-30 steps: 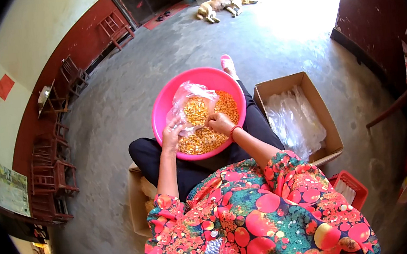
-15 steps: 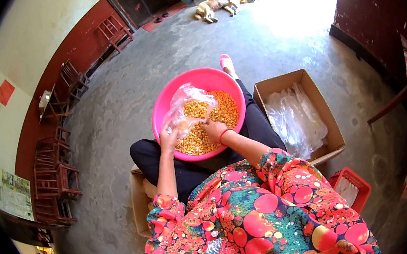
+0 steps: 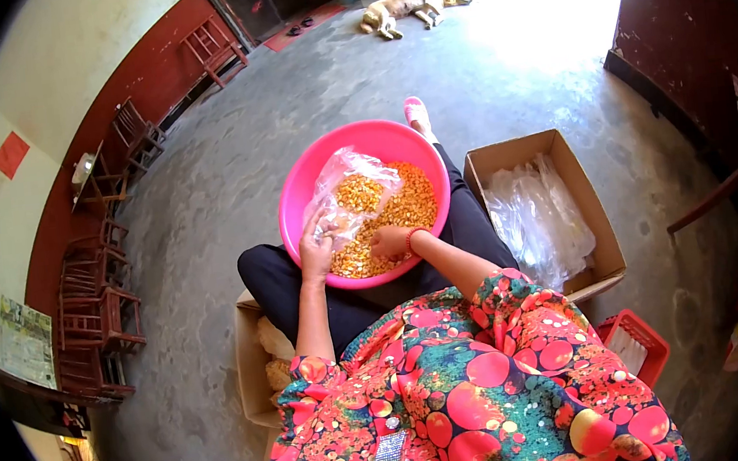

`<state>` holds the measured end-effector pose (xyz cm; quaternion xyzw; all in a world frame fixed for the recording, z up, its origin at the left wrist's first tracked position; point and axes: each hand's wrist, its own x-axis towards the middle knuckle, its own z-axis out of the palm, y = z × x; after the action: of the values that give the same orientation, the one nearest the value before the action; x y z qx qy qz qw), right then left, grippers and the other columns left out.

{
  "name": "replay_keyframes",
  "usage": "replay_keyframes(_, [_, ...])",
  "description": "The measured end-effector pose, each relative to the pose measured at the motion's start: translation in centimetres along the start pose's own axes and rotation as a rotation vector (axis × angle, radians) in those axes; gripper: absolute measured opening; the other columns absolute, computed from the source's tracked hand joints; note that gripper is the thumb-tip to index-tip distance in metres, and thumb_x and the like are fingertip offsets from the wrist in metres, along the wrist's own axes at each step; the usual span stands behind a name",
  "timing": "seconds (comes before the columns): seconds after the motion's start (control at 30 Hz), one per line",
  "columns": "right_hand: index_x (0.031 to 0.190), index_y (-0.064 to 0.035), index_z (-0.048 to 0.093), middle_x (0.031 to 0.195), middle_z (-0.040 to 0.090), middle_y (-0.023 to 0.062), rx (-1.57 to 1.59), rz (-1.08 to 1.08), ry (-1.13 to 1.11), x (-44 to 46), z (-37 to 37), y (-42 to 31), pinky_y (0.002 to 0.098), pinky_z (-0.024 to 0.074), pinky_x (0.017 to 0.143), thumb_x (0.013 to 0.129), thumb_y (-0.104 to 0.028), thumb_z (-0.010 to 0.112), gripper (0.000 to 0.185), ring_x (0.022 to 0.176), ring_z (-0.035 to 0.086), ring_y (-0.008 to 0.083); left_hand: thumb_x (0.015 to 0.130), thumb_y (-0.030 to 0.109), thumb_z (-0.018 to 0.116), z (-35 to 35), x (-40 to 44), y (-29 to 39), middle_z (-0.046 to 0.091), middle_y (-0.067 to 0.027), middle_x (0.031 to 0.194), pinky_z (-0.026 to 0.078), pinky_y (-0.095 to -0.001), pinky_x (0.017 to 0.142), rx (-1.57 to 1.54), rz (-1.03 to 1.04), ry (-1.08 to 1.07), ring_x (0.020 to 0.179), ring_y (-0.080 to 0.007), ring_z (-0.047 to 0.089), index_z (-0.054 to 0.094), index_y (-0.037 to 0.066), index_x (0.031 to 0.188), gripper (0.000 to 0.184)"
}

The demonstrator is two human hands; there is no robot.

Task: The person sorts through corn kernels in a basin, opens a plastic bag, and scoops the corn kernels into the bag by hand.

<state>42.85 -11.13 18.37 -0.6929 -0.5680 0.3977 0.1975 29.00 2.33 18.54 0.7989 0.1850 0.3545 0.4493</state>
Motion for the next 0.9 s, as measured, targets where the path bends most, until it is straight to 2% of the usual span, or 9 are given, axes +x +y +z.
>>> replay_keyframes(0.03, [0.088, -0.0030, 0.057, 0.068, 0.057, 0.0123, 0.271, 0.122, -0.072, -0.6, -0.5, -0.6, 0.0319, 0.0470, 0.053, 0.078, -0.027, 0.047, 0.028, 0.063, 0.057, 0.0191, 0.067, -0.012, 0.041, 0.0, -0.1, 1.9, 0.054, -0.0073, 0.095, 0.047, -0.0216, 0.067, -0.192, -0.140, 0.015, 0.078, -0.0117, 0.055, 0.045, 0.001, 0.114, 0.049])
replay_keyframes(0.07, [0.088, -0.0030, 0.057, 0.068, 0.057, 0.0123, 0.271, 0.122, -0.071, -1.0, -0.8, -0.9, 0.0319, 0.0470, 0.053, 0.078, -0.027, 0.047, 0.028, 0.063, 0.057, 0.0191, 0.067, -0.013, 0.038, 0.1, -0.2, 2.9, 0.055, -0.0057, 0.088, 0.048, -0.0204, 0.063, -0.384, -0.281, 0.030, 0.073, -0.0102, 0.055, 0.046, 0.002, 0.113, 0.049])
replay_keyframes(0.13, [0.079, -0.0034, 0.055, 0.067, 0.054, 0.0074, 0.738, 0.096, 0.104, -1.6, -1.2, -1.0, 0.0260, 0.0447, 0.043, 0.077, -0.025, 0.047, 0.023, 0.054, 0.054, 0.0137, 0.065, -0.013, 0.036, 0.0, -0.3, 2.9, 0.053, -0.0036, 0.082, 0.047, -0.0193, 0.056, -0.487, -0.342, 0.043, 0.066, -0.0081, 0.053, 0.048, 0.003, 0.111, 0.050])
replay_keyframes(0.23, [0.081, -0.0046, 0.055, 0.068, 0.053, 0.0063, 1.058, 0.035, 0.088, -2.5, -2.0, -1.2, 0.0261, 0.0443, 0.043, 0.077, -0.024, 0.048, 0.021, 0.050, 0.052, 0.0145, 0.065, -0.010, 0.034, -0.2, -0.2, 3.2, 0.050, -0.0004, 0.073, 0.046, -0.0176, 0.048, -0.633, -0.417, 0.074, 0.057, -0.0054, 0.048, 0.051, 0.004, 0.107, 0.048])
replay_keyframes(0.27, [0.079, -0.0047, 0.055, 0.066, 0.053, 0.0055, 1.185, 0.130, 0.089, -2.6, -2.1, -1.7, 0.0260, 0.0448, 0.044, 0.076, -0.023, 0.050, 0.019, 0.047, 0.050, 0.0143, 0.067, -0.008, 0.034, -0.2, -0.3, 3.3, 0.050, 0.0006, 0.071, 0.044, -0.0170, 0.047, -0.676, -0.432, 0.091, 0.055, -0.0048, 0.046, 0.052, 0.004, 0.106, 0.045])
replay_keyframes(0.4, [0.077, -0.0033, 0.055, 0.068, 0.054, 0.0057, 0.984, 0.121, 0.085, -1.4, -1.6, 0.1, 0.0256, 0.0459, 0.045, 0.076, -0.024, 0.051, 0.021, 0.046, 0.051, 0.0142, 0.073, -0.004, 0.037, -0.4, 0.0, 2.7, 0.052, -0.0012, 0.074, 0.038, -0.0152, 0.044, -0.735, -0.454, 0.101, 0.056, -0.0060, 0.047, 0.052, 0.001, 0.104, 0.036])
replay_keyframes(0.5, [0.081, -0.0002, 0.057, 0.070, 0.054, 0.0063, 1.037, 0.170, 0.110, -1.5, -1.6, -0.1, 0.0253, 0.0484, 0.048, 0.078, -0.021, 0.052, 0.021, 0.060, 0.055, 0.0136, 0.073, -0.004, 0.040, 0.3, 0.1, 2.6, 0.053, -0.0017, 0.077, 0.041, -0.0162, 0.050, -0.623, -0.500, 0.104, 0.060, -0.0066, 0.049, 0.054, 0.001, 0.101, 0.032])
replay_keyframes(0.6, [0.087, 0.0014, 0.056, 0.072, 0.054, 0.0060, 0.914, 0.193, 0.110, -1.5, -0.9, -0.5, 0.0273, 0.0511, 0.051, 0.078, -0.018, 0.053, 0.021, 0.061, 0.055, 0.0154, 0.071, -0.004, 0.050, 1.2, -0.3, 1.1, 0.056, -0.0056, 0.085, 0.045, -0.0240, 0.070, -0.295, -0.277, 0.083, 0.075, -0.0122, 0.055, 0.053, -0.002, 0.100, 0.029])
replay_keyframes(0.9, [0.093, 0.0019, 0.054, 0.077, 0.056, 0.0060, 0.792, 0.094, -0.050, -1.0, -0.7, -0.1, 0.0267, 0.0509, 0.055, 0.080, -0.013, 0.051, 0.020, 0.067, 0.057, 0.0147, 0.069, -0.013, 0.037, 1.4, -0.1, 1.5, 0.054, -0.0046, 0.076, 0.046, -0.0214, 0.061, -0.393, -0.357, 0.141, 0.065, -0.0099, 0.053, 0.052, -0.002, 0.102, 0.037])
